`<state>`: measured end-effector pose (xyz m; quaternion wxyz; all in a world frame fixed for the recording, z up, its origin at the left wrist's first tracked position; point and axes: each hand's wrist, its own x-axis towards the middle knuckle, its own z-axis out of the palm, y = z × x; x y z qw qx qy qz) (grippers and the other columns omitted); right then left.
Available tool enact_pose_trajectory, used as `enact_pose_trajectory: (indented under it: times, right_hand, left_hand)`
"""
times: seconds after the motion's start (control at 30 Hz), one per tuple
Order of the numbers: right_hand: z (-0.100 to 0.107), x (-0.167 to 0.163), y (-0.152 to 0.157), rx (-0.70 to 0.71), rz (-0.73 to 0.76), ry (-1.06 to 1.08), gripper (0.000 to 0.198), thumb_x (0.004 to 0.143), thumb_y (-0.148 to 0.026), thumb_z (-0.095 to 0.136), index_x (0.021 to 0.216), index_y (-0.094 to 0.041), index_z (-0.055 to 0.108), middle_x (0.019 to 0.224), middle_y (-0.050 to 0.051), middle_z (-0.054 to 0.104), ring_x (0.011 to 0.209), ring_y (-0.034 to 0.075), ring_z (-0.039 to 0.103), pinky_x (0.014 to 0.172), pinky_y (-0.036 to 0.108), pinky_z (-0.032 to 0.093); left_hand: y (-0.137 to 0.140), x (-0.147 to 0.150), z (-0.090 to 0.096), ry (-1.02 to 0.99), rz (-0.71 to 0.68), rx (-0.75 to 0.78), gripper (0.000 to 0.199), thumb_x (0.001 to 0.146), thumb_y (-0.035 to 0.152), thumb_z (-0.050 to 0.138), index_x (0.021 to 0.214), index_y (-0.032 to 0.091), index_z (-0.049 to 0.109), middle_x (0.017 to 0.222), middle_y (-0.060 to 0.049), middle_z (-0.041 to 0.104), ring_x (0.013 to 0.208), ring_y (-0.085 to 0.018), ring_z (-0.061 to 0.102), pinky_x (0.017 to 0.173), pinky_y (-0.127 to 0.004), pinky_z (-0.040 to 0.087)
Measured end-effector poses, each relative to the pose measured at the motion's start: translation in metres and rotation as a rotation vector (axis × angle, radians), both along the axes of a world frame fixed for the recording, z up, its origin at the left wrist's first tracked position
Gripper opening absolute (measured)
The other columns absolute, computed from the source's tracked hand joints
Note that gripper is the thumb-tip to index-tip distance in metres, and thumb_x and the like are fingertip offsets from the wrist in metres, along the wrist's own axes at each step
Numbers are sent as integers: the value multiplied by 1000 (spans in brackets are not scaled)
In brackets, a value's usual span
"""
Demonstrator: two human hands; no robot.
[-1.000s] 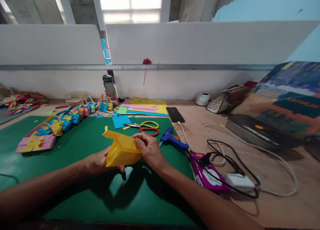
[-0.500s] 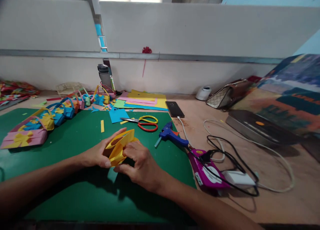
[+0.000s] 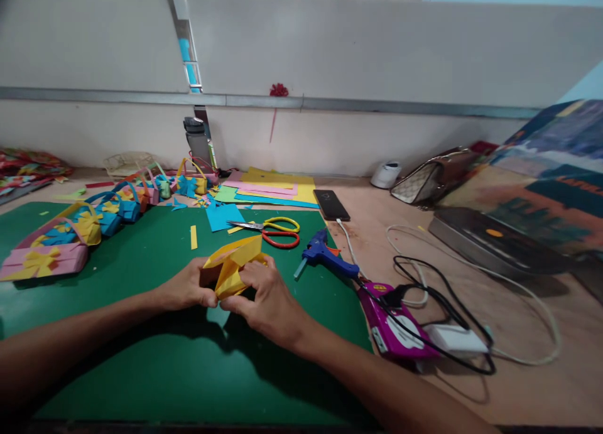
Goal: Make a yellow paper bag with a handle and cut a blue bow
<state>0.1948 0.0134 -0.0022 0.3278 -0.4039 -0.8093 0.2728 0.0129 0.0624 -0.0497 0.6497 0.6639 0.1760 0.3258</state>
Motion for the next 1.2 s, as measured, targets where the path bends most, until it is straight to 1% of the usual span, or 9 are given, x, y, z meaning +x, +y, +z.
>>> enact_pose_trajectory:
  times: [0.1, 0.23, 0.33, 0.47, 0.57, 0.77, 0.9, 1.03, 1.2]
  right_hand:
    - [0, -4, 8, -5, -71, -18, 14, 72, -9, 69, 65, -19, 62, 73, -3, 64, 78, 17, 57, 88, 38, 31]
    - [-4, -9, 21, -38, -92, 11, 17, 74, -10, 63, 60, -19, 60, 67, -2, 60, 70, 17, 56, 74, 35, 38]
    - [-7, -13, 26, -43, -78, 46, 19, 76, -11, 58, 59, -19, 62, 66, 0, 61, 68, 18, 56, 66, 33, 40]
    - [-11, -17, 25, -2, -106, 11, 22, 75, -11, 57, 55, -19, 60, 67, 0, 62, 72, 20, 57, 71, 37, 40]
    - [-14, -17, 23, 23, -137, -75, 20, 76, -12, 59, 57, -19, 60, 70, -1, 64, 78, 21, 58, 82, 45, 35]
    - [-18, -15, 22, 14, -156, -197, 14, 72, -12, 65, 61, -18, 61, 74, 0, 65, 82, 23, 57, 86, 48, 28]
    - [-19, -14, 22, 24, -143, -203, 14, 74, -11, 64, 62, -18, 62, 76, 0, 66, 85, 22, 57, 88, 46, 25]
    - [-19, -13, 21, 58, -171, -175, 15, 74, -13, 64, 61, -19, 61, 73, -2, 66, 83, 20, 57, 87, 43, 25]
    - [-20, -12, 20, 96, -186, -147, 14, 74, -13, 63, 62, -20, 60, 69, -3, 65, 77, 18, 56, 87, 41, 25]
  left_hand:
    - [1, -8, -1, 42, 31, 56, 71, 68, 44, 73, 131, 22, 49, 134, -12, 50, 113, -31, 54, 94, -42, 43]
    - [-1, -12, 3, 110, 216, 132, 41, 84, 40, 56, 120, 21, 61, 117, -8, 65, 113, -26, 55, 98, -38, 40]
    - [-3, -10, 2, 153, 338, 174, 29, 85, 32, 53, 108, 20, 68, 102, -5, 71, 100, -22, 62, 90, -32, 46]
    - [-3, -7, -5, 182, 492, 273, 21, 81, 28, 56, 88, 15, 71, 84, -5, 72, 79, -18, 64, 73, -27, 50]
    - [-3, -6, -8, 226, 572, 318, 18, 78, 26, 56, 76, 13, 68, 69, -3, 66, 63, -13, 57, 60, -23, 45]
    - [-5, -4, -6, 254, 584, 301, 14, 74, 23, 55, 65, 14, 57, 57, 2, 53, 53, -9, 45, 51, -19, 36]
    - [-6, -3, -3, 255, 560, 270, 16, 76, 26, 53, 63, 15, 51, 56, 4, 48, 50, -8, 42, 48, -19, 34]
    - [-8, -5, 0, 252, 570, 219, 8, 74, 21, 48, 68, 17, 51, 57, 5, 46, 51, -8, 41, 50, -20, 34]
    - [-8, -10, 1, 253, 567, 171, 11, 67, 17, 43, 57, 19, 45, 54, 4, 37, 50, -10, 33, 48, -22, 27]
